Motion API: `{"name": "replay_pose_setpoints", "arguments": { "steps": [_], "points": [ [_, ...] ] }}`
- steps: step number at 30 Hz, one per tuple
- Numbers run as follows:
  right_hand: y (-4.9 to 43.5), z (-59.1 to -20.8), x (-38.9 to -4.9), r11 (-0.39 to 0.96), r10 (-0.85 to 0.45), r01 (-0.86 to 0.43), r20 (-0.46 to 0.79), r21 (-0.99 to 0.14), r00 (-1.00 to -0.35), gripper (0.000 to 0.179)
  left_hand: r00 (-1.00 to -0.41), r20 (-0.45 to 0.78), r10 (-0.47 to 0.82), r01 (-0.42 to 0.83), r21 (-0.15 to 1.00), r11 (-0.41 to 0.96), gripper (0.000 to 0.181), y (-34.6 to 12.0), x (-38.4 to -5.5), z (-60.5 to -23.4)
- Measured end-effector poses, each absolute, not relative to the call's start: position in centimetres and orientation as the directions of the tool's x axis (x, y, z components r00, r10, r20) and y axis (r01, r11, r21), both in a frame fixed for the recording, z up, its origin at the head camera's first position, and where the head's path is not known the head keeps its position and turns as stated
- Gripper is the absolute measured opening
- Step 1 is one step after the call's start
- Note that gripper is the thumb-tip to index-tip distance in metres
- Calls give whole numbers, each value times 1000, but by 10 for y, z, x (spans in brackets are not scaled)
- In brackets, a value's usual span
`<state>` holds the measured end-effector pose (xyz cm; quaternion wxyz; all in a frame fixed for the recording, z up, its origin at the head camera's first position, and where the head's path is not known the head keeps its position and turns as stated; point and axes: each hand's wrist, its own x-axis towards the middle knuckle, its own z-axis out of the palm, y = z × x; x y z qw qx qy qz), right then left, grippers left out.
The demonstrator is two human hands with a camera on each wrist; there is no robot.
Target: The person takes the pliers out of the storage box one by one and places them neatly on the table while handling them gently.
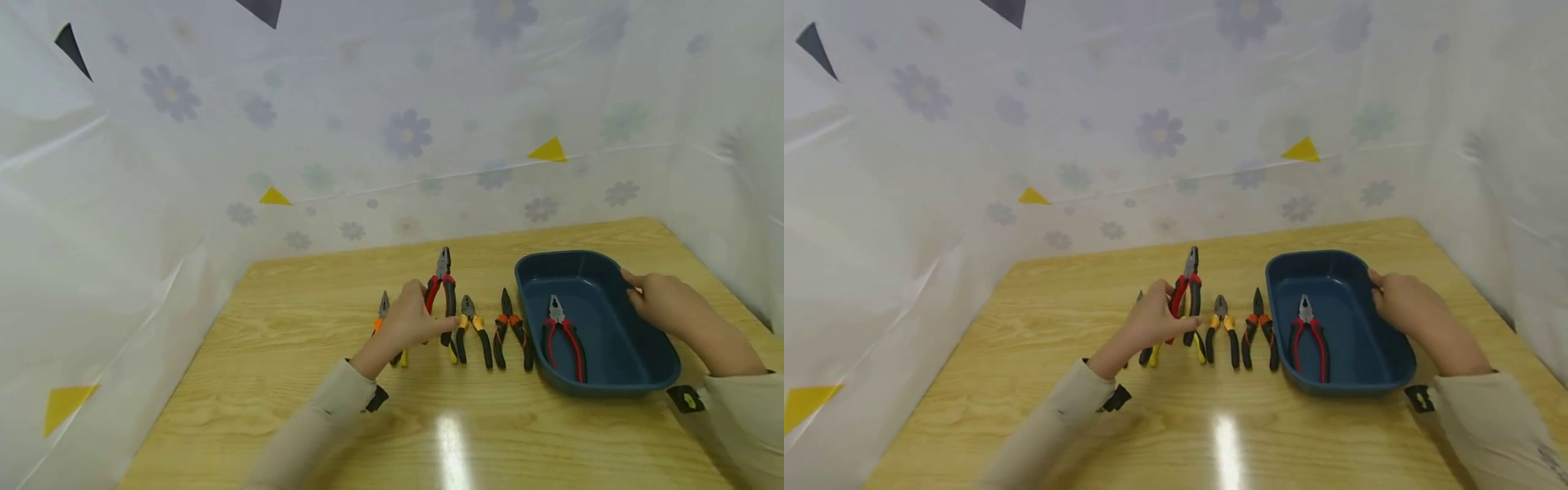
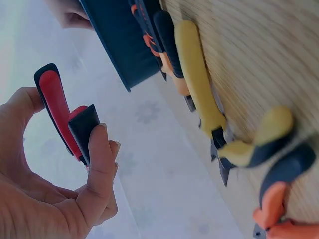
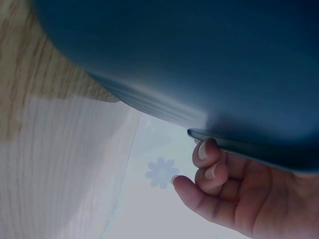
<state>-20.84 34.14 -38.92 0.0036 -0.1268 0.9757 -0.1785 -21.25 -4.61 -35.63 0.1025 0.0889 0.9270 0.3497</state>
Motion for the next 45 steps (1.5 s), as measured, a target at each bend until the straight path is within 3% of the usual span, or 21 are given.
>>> {"name": "replay_pose_setpoints", "arguments": {
  "steps": [17,35,45],
  "points": [
    [340,-389,-209,911,-240,-238,37,-337,-970,45,-987,-114,114,12,650,760,58,-105,-218,-361],
    [341,-390,-210,911,-230,-232,46,-341,-972,46,-987,-159,15,-78,558,826,57,-158,-236,-380],
    [340,-391,-209,910,-232,-230,38,-345,-972,46,-975,-219,27,-78,454,887,74,-172,-240,-393]
  ]
}}
